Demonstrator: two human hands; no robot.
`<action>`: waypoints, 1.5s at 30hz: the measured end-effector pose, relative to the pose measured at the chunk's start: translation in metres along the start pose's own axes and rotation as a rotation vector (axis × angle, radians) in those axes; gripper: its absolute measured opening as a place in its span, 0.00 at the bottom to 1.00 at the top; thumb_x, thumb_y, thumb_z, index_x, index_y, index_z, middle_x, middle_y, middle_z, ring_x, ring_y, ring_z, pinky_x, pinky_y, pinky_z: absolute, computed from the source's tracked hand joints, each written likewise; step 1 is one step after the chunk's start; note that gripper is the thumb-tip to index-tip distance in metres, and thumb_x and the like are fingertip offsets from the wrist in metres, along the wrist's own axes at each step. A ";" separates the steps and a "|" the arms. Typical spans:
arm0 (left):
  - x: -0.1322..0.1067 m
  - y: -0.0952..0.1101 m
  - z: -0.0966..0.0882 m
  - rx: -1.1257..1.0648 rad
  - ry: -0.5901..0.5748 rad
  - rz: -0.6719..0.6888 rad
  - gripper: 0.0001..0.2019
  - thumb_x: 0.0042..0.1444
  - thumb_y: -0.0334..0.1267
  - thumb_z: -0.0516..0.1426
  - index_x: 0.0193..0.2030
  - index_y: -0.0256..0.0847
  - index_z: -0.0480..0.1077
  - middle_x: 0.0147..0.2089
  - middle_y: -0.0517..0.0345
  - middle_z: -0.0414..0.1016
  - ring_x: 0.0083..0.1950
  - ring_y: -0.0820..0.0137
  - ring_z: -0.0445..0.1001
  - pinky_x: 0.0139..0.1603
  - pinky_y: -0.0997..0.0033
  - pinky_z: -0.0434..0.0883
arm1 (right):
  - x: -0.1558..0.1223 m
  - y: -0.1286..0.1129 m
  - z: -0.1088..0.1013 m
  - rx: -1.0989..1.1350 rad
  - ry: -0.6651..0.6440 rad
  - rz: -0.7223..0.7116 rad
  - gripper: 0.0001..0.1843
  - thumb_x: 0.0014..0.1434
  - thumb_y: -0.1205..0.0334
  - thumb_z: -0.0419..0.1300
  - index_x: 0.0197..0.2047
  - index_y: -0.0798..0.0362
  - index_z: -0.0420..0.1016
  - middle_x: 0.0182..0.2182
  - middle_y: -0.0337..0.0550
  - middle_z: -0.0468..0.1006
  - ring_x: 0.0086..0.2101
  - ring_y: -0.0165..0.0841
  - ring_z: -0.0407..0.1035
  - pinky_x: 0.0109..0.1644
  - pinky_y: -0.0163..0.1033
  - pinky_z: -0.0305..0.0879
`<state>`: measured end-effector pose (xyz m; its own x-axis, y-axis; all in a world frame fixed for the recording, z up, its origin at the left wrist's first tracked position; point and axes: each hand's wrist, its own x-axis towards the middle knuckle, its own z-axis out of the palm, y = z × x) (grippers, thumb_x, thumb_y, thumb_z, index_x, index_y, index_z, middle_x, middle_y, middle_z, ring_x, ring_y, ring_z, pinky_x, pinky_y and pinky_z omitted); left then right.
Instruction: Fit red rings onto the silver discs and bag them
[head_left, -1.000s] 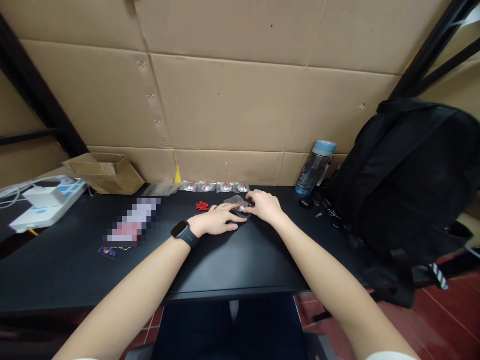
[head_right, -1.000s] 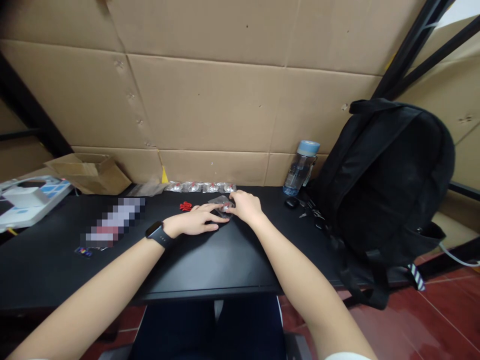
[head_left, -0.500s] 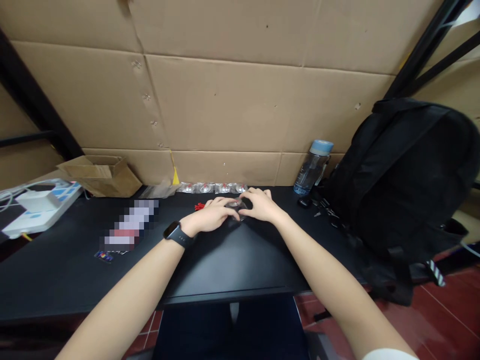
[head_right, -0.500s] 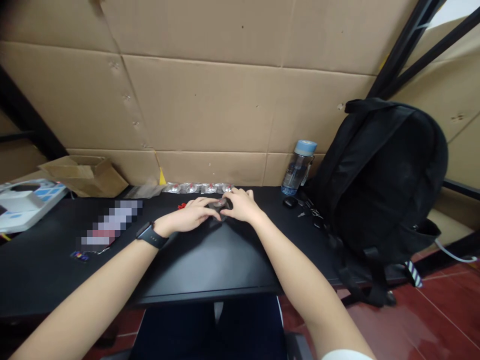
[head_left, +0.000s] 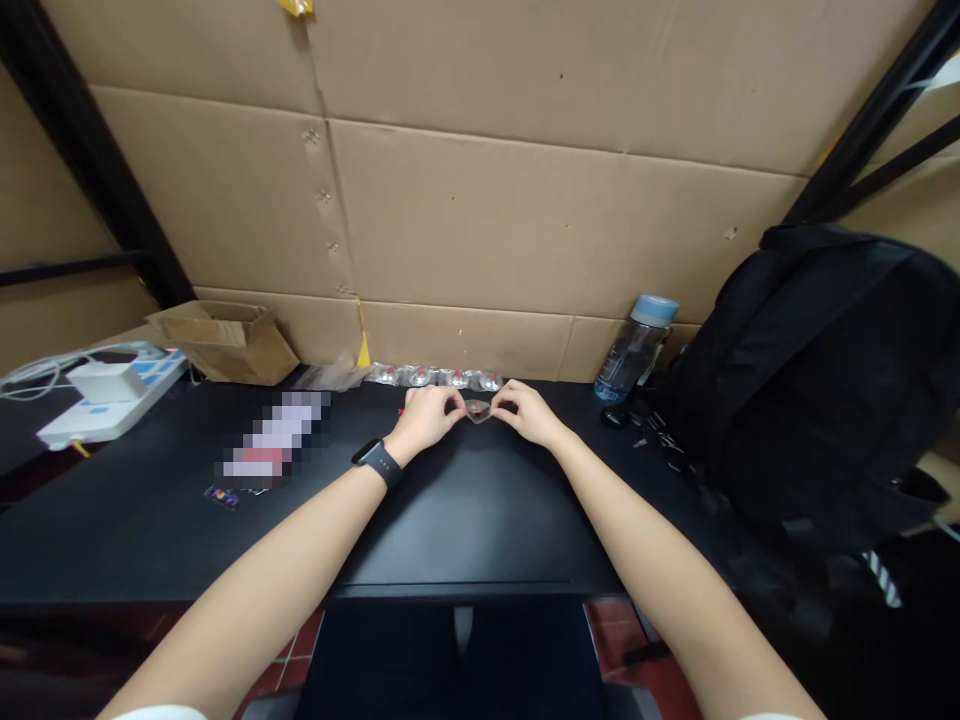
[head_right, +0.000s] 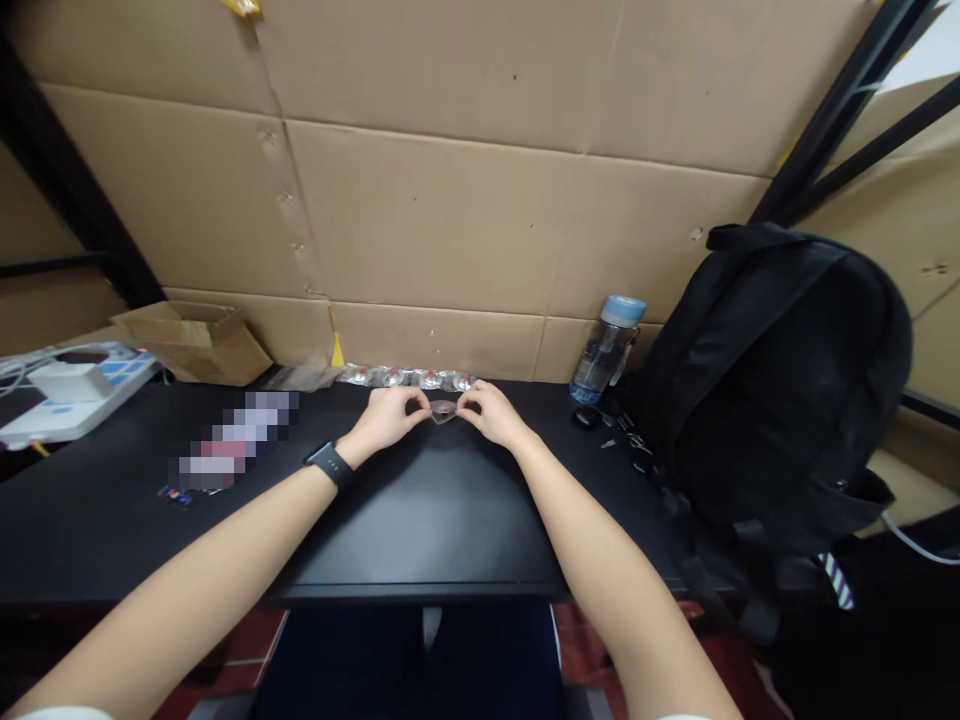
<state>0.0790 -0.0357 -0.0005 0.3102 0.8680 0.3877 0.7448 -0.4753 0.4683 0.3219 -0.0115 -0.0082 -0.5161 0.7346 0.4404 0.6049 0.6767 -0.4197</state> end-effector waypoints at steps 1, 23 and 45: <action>0.001 -0.002 0.000 -0.042 0.027 -0.054 0.03 0.59 0.39 0.62 0.36 0.46 0.78 0.40 0.58 0.82 0.46 0.59 0.78 0.54 0.58 0.66 | 0.000 0.001 -0.001 0.022 0.006 0.013 0.04 0.63 0.63 0.63 0.36 0.53 0.79 0.38 0.43 0.72 0.40 0.33 0.68 0.47 0.37 0.62; -0.002 0.006 0.007 -0.023 0.008 -0.172 0.09 0.60 0.40 0.56 0.40 0.49 0.80 0.40 0.60 0.84 0.47 0.60 0.79 0.58 0.54 0.57 | 0.000 -0.003 0.013 0.260 0.127 0.243 0.10 0.61 0.64 0.57 0.46 0.50 0.74 0.35 0.39 0.82 0.36 0.34 0.75 0.46 0.39 0.68; -0.008 -0.006 0.014 0.388 -0.227 -0.011 0.25 0.66 0.54 0.50 0.67 0.54 0.66 0.72 0.52 0.61 0.71 0.44 0.52 0.63 0.36 0.55 | -0.004 -0.024 0.028 -0.333 -0.162 0.098 0.28 0.66 0.62 0.55 0.68 0.42 0.64 0.65 0.48 0.68 0.61 0.47 0.59 0.55 0.52 0.55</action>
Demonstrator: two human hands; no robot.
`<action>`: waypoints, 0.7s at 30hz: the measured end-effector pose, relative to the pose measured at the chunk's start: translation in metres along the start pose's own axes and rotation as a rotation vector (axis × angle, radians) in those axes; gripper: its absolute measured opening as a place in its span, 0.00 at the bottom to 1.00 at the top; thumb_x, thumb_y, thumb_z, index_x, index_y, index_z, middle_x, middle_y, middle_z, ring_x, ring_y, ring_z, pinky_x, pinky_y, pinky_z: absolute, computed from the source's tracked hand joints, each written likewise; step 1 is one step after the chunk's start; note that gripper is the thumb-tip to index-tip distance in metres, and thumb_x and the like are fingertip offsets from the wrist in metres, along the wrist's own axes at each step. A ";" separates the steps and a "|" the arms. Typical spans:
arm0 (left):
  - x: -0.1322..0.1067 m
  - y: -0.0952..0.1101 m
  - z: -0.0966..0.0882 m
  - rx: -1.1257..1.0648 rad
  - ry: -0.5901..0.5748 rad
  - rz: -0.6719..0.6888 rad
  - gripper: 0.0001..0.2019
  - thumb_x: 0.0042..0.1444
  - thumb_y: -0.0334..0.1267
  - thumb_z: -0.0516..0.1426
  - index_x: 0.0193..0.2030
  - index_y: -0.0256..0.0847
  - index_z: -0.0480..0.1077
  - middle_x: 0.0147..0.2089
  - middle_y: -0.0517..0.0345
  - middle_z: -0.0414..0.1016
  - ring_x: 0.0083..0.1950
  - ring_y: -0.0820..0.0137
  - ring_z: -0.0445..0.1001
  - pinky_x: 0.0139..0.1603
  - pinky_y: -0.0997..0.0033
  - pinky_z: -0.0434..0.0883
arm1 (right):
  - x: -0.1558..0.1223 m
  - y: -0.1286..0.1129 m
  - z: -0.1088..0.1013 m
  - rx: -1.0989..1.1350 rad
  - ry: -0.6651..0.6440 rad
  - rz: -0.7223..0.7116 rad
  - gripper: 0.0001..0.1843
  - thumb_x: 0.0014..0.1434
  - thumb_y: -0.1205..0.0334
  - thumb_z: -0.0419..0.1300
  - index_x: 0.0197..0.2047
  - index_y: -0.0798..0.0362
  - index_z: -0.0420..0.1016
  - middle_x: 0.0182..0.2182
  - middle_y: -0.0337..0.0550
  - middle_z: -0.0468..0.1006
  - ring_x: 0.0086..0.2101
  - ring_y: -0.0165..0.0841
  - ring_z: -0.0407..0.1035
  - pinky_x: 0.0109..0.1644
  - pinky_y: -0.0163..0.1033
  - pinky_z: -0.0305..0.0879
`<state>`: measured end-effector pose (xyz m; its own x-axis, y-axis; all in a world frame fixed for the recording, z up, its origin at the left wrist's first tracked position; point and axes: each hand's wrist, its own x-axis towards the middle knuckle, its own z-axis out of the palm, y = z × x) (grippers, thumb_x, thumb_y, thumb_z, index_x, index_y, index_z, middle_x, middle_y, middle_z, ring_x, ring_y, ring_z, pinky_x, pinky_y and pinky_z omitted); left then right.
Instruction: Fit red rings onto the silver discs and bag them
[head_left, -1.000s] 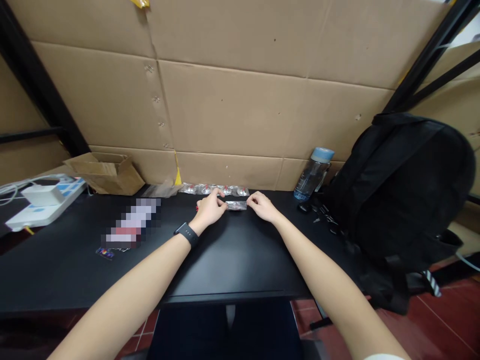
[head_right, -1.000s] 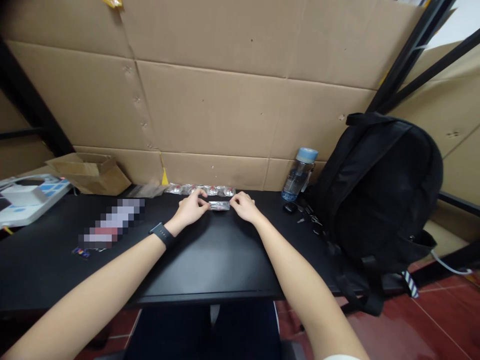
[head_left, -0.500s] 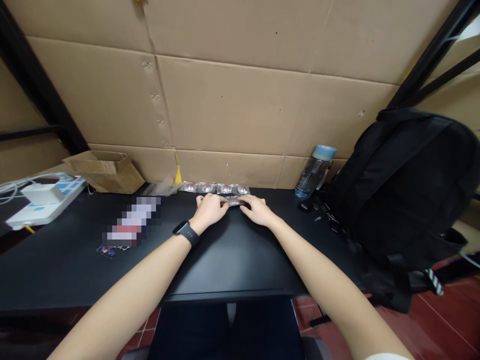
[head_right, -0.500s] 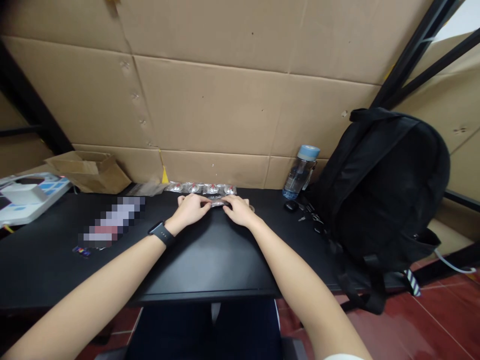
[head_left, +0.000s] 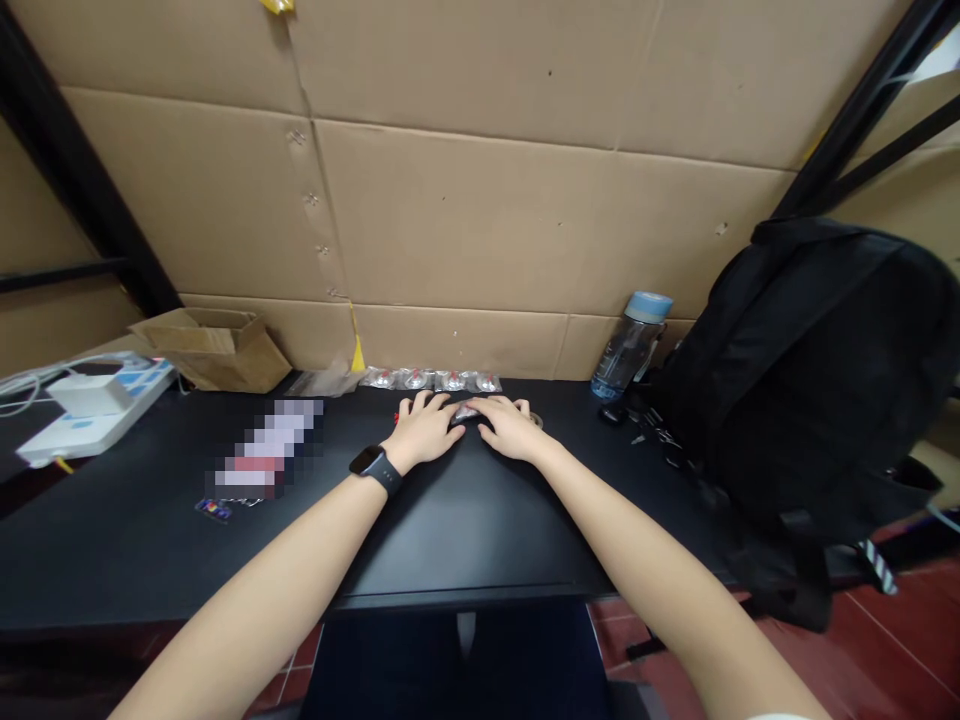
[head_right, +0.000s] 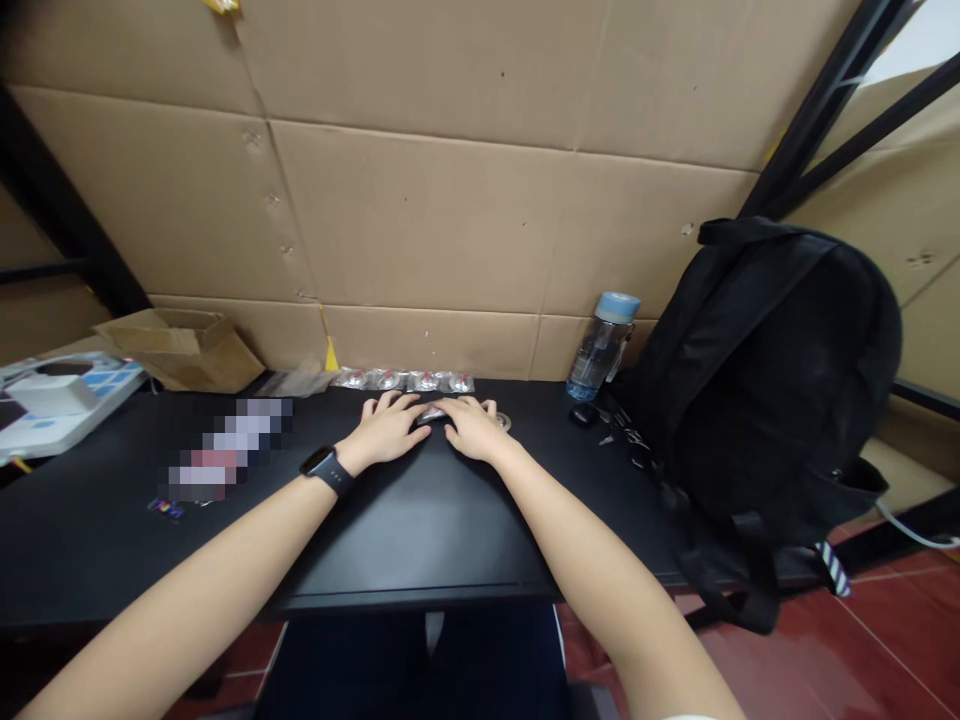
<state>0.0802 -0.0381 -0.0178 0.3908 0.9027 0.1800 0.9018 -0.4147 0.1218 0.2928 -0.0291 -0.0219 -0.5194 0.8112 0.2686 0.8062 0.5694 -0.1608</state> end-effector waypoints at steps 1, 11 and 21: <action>0.001 -0.002 0.001 0.001 -0.007 -0.004 0.26 0.66 0.55 0.50 0.68 0.54 0.66 0.72 0.52 0.61 0.72 0.44 0.52 0.63 0.36 0.55 | 0.000 0.000 0.000 0.009 -0.004 -0.005 0.27 0.66 0.62 0.54 0.67 0.42 0.65 0.64 0.47 0.70 0.60 0.47 0.61 0.55 0.52 0.55; 0.003 -0.007 -0.001 -0.008 0.058 0.041 0.27 0.64 0.49 0.53 0.69 0.55 0.63 0.74 0.52 0.59 0.74 0.45 0.49 0.65 0.36 0.53 | 0.002 0.001 0.001 0.006 0.037 0.023 0.16 0.68 0.61 0.57 0.57 0.44 0.73 0.53 0.48 0.79 0.53 0.44 0.67 0.54 0.51 0.49; 0.000 -0.001 -0.005 -0.064 0.077 0.096 0.18 0.62 0.37 0.54 0.58 0.52 0.73 0.59 0.51 0.77 0.68 0.51 0.62 0.63 0.43 0.54 | 0.001 -0.004 -0.009 0.076 0.043 0.032 0.15 0.70 0.63 0.51 0.53 0.45 0.76 0.46 0.46 0.81 0.49 0.41 0.69 0.54 0.50 0.47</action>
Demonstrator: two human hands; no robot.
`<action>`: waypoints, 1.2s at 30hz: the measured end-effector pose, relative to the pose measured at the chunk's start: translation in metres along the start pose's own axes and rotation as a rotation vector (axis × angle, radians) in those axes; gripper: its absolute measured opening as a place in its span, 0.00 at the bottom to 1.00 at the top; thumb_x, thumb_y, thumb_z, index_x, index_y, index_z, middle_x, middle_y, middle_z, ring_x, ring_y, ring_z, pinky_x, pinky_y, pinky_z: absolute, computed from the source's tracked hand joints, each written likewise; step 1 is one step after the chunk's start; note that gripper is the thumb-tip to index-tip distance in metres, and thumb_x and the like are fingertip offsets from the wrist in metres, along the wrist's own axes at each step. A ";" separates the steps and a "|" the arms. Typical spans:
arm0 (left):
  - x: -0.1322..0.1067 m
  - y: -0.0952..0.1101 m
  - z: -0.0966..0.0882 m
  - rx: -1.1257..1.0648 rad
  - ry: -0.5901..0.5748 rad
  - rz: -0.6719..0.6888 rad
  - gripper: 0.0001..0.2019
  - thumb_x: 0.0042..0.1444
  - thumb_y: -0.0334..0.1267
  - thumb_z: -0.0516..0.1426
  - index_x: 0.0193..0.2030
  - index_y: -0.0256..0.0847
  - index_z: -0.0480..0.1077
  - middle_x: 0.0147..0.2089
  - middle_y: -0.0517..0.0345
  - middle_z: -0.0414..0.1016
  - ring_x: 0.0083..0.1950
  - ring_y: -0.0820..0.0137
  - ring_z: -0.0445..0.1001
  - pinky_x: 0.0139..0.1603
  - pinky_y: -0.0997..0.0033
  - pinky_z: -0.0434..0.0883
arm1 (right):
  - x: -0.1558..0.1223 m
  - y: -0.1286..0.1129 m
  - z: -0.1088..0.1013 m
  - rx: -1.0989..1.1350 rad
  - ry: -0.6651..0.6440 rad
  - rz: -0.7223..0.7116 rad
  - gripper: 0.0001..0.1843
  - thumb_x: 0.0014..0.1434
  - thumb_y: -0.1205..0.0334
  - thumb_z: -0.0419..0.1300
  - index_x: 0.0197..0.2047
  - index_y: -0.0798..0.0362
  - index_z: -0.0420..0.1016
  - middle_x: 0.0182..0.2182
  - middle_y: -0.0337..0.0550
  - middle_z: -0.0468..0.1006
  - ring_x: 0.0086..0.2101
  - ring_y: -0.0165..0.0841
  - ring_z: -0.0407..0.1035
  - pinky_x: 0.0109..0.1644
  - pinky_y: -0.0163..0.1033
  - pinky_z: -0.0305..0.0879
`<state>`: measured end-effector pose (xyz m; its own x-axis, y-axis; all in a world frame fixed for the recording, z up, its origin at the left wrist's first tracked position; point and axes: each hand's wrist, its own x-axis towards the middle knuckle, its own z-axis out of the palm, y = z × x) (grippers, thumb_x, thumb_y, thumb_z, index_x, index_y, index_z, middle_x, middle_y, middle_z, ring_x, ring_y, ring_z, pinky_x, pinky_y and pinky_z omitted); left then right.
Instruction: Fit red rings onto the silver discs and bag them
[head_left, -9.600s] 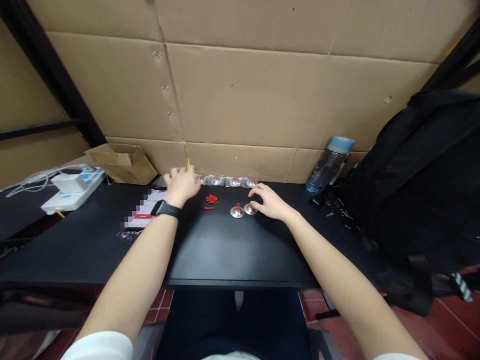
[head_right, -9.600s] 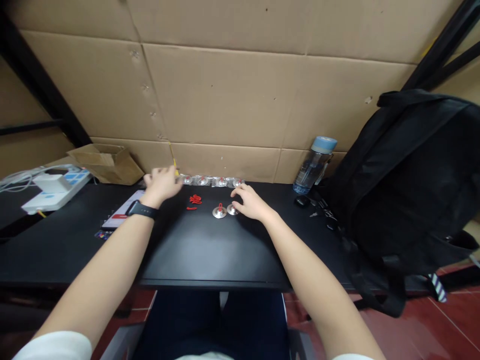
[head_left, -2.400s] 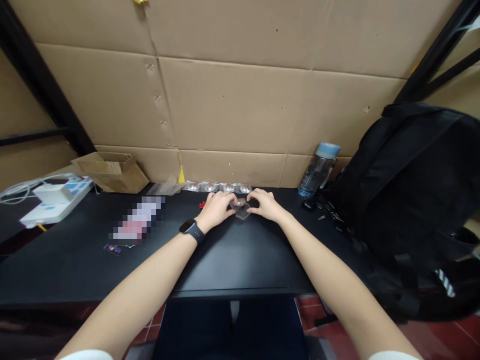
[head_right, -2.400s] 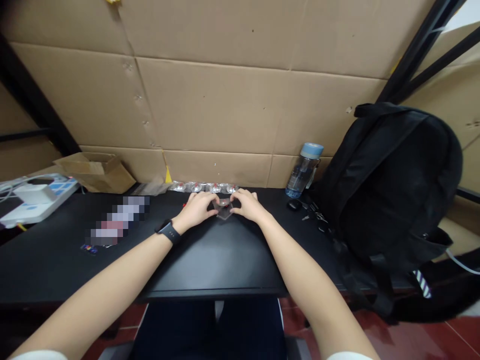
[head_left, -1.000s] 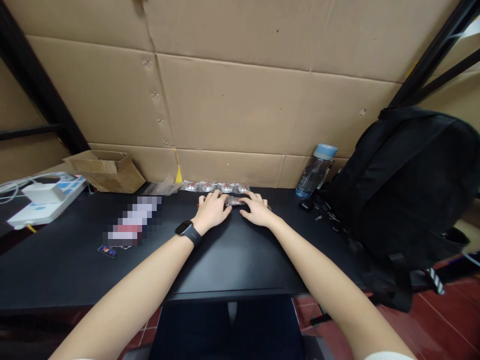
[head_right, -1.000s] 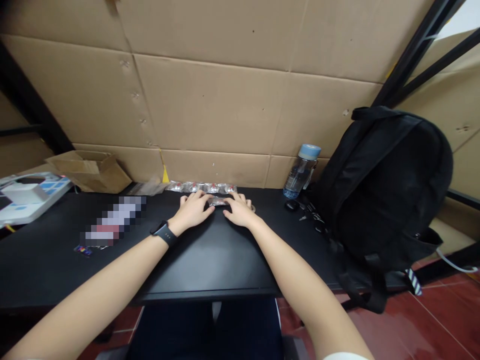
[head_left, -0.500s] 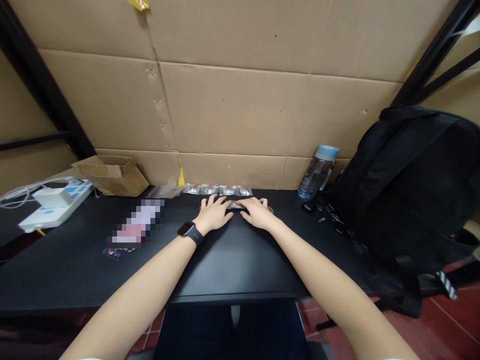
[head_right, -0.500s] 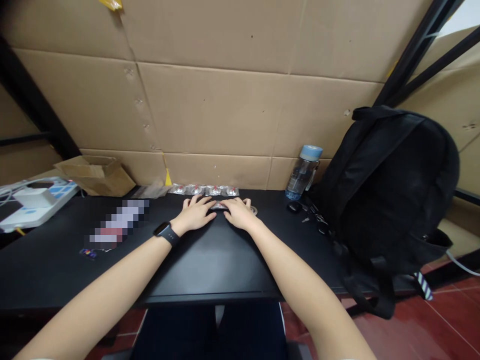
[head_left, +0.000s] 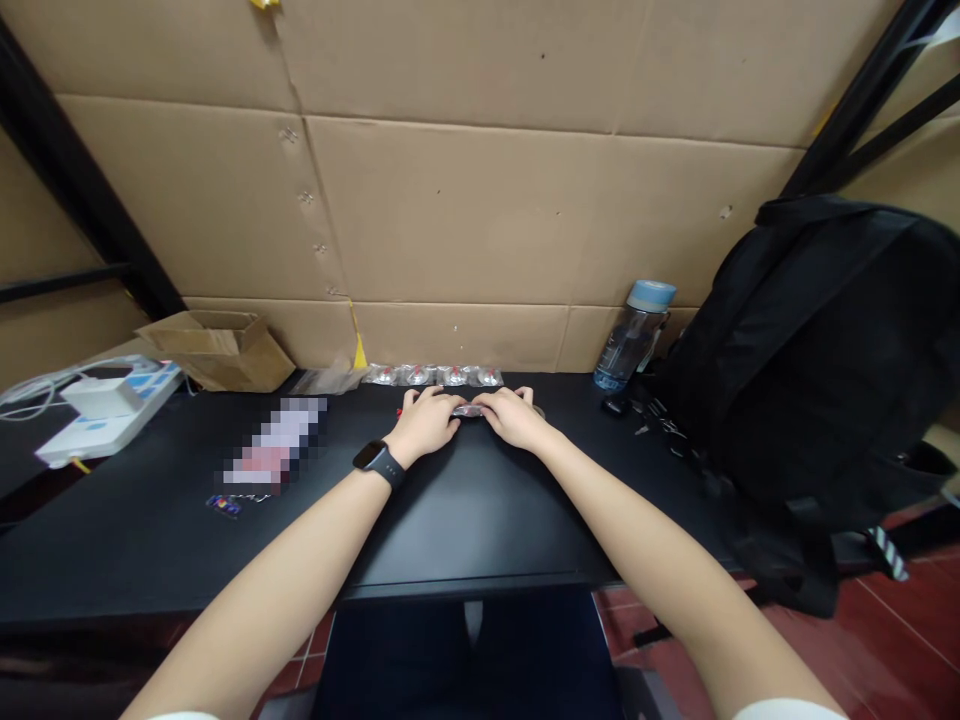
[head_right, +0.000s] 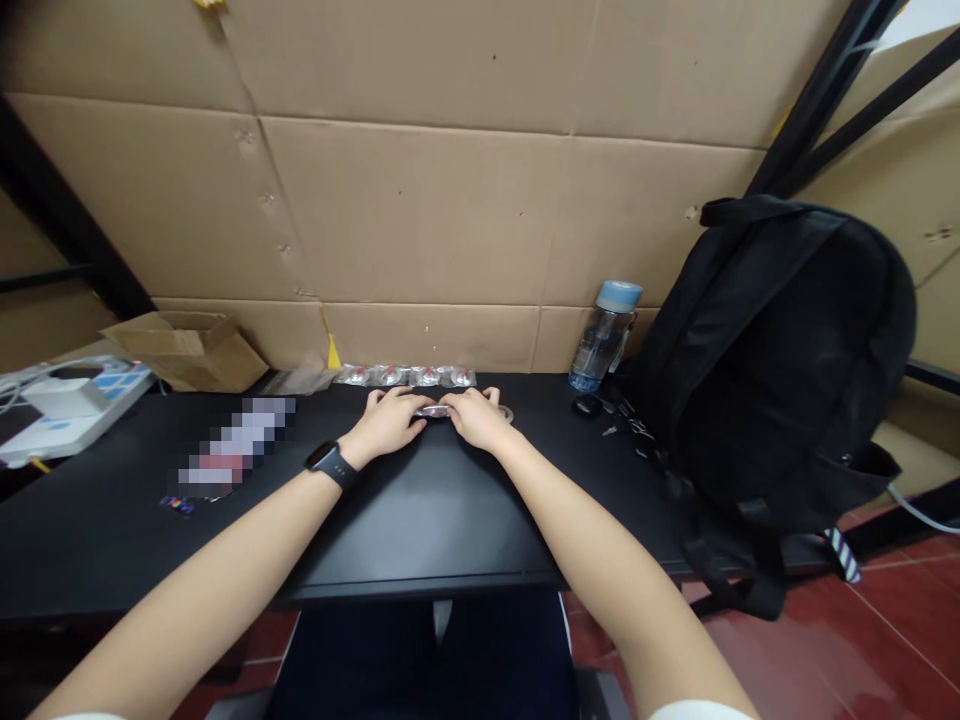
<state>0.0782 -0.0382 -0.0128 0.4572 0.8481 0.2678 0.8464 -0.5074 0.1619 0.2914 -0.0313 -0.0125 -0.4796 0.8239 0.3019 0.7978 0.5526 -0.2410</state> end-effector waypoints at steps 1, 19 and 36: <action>0.000 0.000 0.000 -0.008 -0.003 0.001 0.17 0.62 0.37 0.54 0.56 0.51 0.74 0.56 0.51 0.78 0.66 0.52 0.64 0.63 0.44 0.54 | -0.001 -0.001 -0.002 0.006 0.002 -0.003 0.15 0.70 0.63 0.51 0.52 0.45 0.76 0.45 0.46 0.82 0.49 0.41 0.69 0.54 0.50 0.47; 0.005 0.001 -0.017 -0.494 0.004 -0.211 0.20 0.59 0.47 0.61 0.58 0.50 0.68 0.41 0.61 0.84 0.51 0.59 0.80 0.58 0.59 0.65 | 0.004 0.014 -0.002 0.694 0.161 0.228 0.13 0.52 0.55 0.70 0.38 0.52 0.76 0.32 0.41 0.82 0.37 0.38 0.77 0.44 0.40 0.69; -0.001 -0.017 -0.034 -0.007 0.230 -0.178 0.12 0.62 0.37 0.53 0.49 0.48 0.74 0.50 0.50 0.80 0.61 0.51 0.68 0.62 0.44 0.52 | 0.006 0.090 -0.026 0.549 0.471 0.600 0.14 0.49 0.56 0.70 0.37 0.55 0.80 0.31 0.46 0.83 0.37 0.40 0.76 0.43 0.42 0.68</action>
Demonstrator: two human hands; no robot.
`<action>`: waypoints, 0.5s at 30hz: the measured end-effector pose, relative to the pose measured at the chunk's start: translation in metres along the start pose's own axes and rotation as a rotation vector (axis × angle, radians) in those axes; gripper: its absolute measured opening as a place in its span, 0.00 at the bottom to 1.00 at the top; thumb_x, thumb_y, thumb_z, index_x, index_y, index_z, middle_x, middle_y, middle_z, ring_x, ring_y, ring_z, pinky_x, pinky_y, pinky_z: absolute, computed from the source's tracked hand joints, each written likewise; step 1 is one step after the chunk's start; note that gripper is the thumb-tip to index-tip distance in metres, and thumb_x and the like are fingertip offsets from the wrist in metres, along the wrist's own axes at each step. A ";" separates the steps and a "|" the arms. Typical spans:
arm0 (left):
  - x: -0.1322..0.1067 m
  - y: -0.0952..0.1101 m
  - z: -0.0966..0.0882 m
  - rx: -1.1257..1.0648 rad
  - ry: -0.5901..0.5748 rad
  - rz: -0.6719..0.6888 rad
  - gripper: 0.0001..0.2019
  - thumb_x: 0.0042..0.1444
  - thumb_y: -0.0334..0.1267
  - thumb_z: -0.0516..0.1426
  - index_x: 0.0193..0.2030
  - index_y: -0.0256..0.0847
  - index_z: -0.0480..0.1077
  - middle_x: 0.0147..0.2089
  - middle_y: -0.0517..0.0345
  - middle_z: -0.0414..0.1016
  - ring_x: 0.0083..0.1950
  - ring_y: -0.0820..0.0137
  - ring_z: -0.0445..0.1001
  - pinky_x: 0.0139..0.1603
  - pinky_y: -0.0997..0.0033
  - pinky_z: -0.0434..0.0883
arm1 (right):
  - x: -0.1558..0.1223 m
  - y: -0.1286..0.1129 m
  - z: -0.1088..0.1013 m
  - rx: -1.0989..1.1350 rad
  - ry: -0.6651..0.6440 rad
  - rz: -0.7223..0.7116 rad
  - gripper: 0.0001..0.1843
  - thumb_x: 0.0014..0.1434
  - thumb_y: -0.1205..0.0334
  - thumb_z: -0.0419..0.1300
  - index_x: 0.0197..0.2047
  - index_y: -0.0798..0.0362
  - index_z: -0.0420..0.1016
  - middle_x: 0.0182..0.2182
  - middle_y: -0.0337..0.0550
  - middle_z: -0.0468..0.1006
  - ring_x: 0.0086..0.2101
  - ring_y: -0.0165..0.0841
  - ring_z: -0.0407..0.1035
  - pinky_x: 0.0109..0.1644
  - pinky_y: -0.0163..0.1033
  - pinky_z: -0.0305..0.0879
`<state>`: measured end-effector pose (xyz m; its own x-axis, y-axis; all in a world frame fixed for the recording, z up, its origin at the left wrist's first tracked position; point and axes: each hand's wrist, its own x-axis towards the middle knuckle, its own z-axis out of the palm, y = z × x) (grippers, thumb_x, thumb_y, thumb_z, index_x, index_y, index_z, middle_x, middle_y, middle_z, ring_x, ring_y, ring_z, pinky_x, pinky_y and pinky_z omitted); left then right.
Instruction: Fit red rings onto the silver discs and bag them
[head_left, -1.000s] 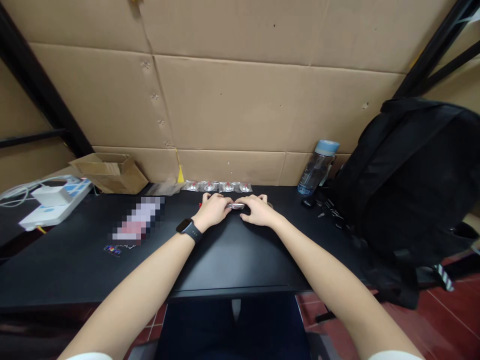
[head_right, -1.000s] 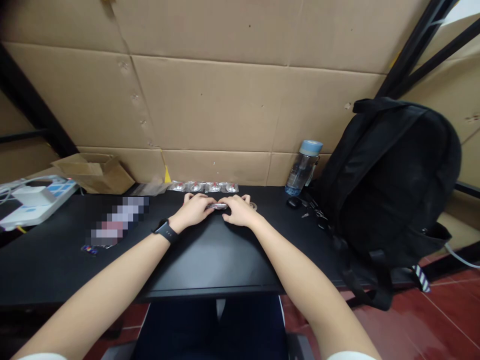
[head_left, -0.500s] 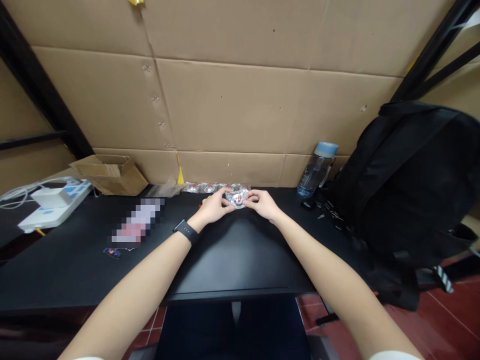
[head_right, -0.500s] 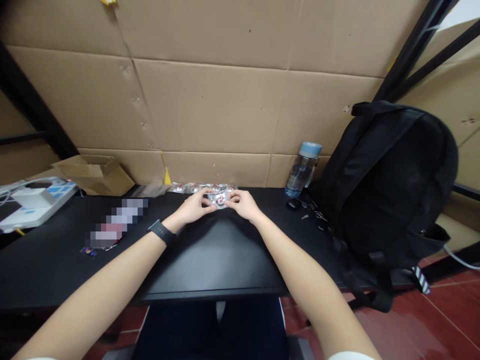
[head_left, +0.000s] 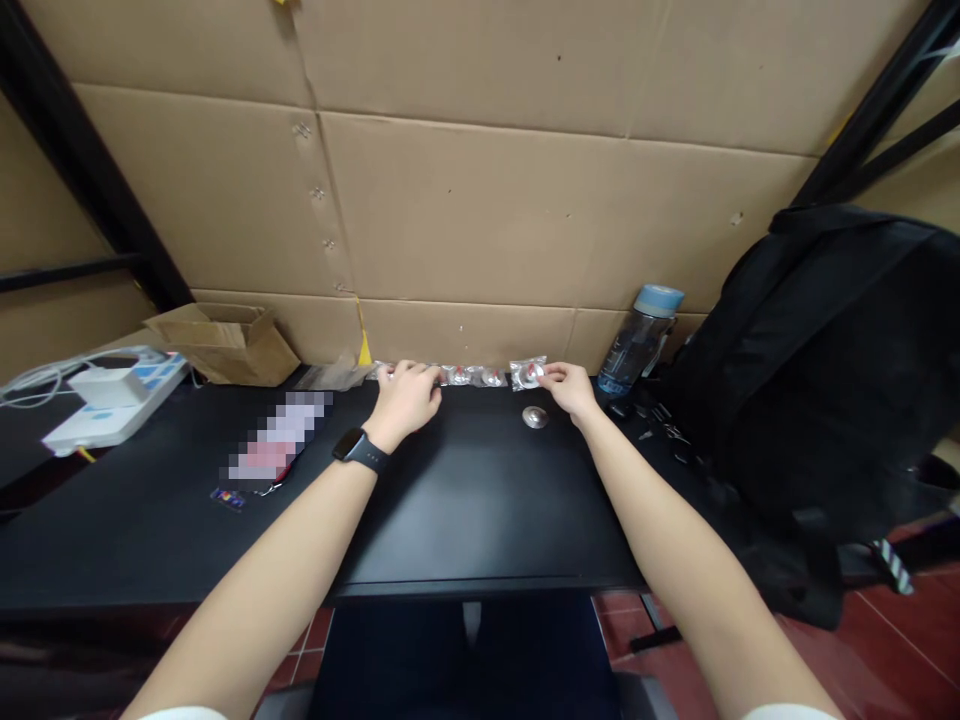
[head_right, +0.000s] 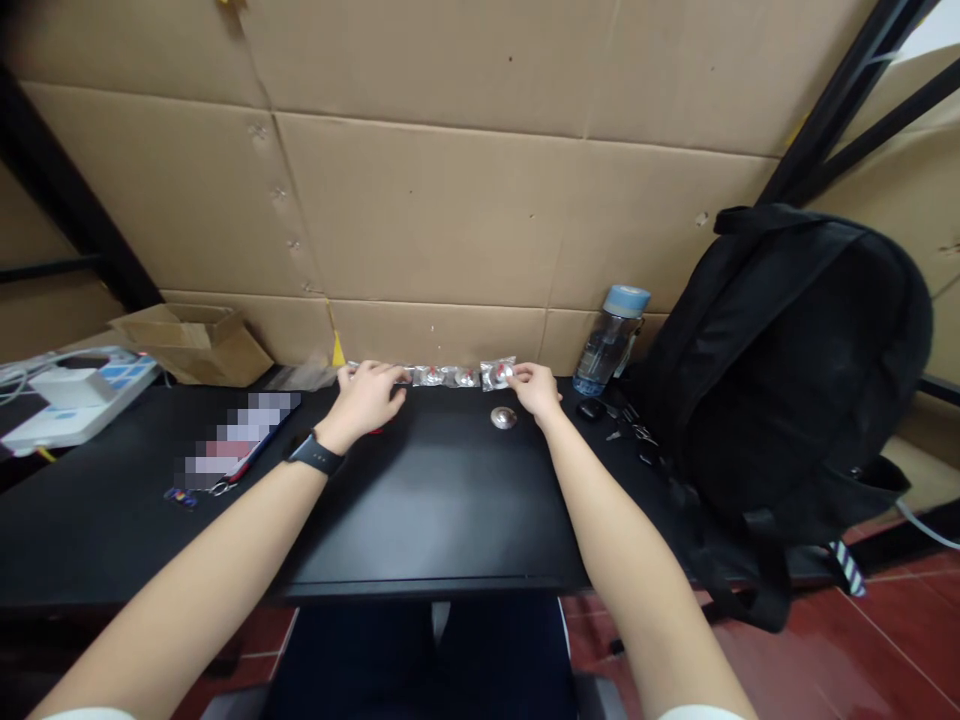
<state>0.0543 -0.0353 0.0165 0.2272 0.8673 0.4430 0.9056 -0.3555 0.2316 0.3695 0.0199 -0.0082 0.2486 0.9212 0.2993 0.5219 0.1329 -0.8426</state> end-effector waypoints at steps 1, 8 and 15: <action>0.001 -0.005 -0.002 0.039 0.016 0.003 0.11 0.62 0.37 0.53 0.46 0.47 0.75 0.51 0.49 0.79 0.61 0.50 0.66 0.62 0.43 0.51 | 0.005 0.006 -0.002 -0.060 0.034 0.050 0.13 0.49 0.57 0.70 0.37 0.54 0.81 0.32 0.47 0.84 0.39 0.42 0.76 0.45 0.44 0.68; 0.005 -0.034 -0.004 0.094 -0.077 -0.045 0.10 0.59 0.37 0.55 0.43 0.48 0.77 0.52 0.51 0.79 0.58 0.51 0.68 0.60 0.44 0.54 | 0.016 0.022 0.011 -0.360 0.102 0.194 0.13 0.52 0.60 0.70 0.43 0.47 0.81 0.38 0.44 0.85 0.50 0.46 0.73 0.58 0.57 0.55; 0.008 -0.052 -0.009 0.130 -0.204 0.019 0.04 0.54 0.39 0.61 0.34 0.49 0.80 0.44 0.52 0.81 0.56 0.49 0.71 0.59 0.47 0.55 | 0.013 0.013 0.024 -0.389 -0.006 0.101 0.08 0.59 0.57 0.63 0.40 0.47 0.82 0.43 0.46 0.84 0.51 0.48 0.72 0.58 0.59 0.56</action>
<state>0.0058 -0.0130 0.0153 0.3000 0.9182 0.2586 0.9360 -0.3357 0.1060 0.3596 0.0426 -0.0263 0.3107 0.9247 0.2198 0.7652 -0.1063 -0.6349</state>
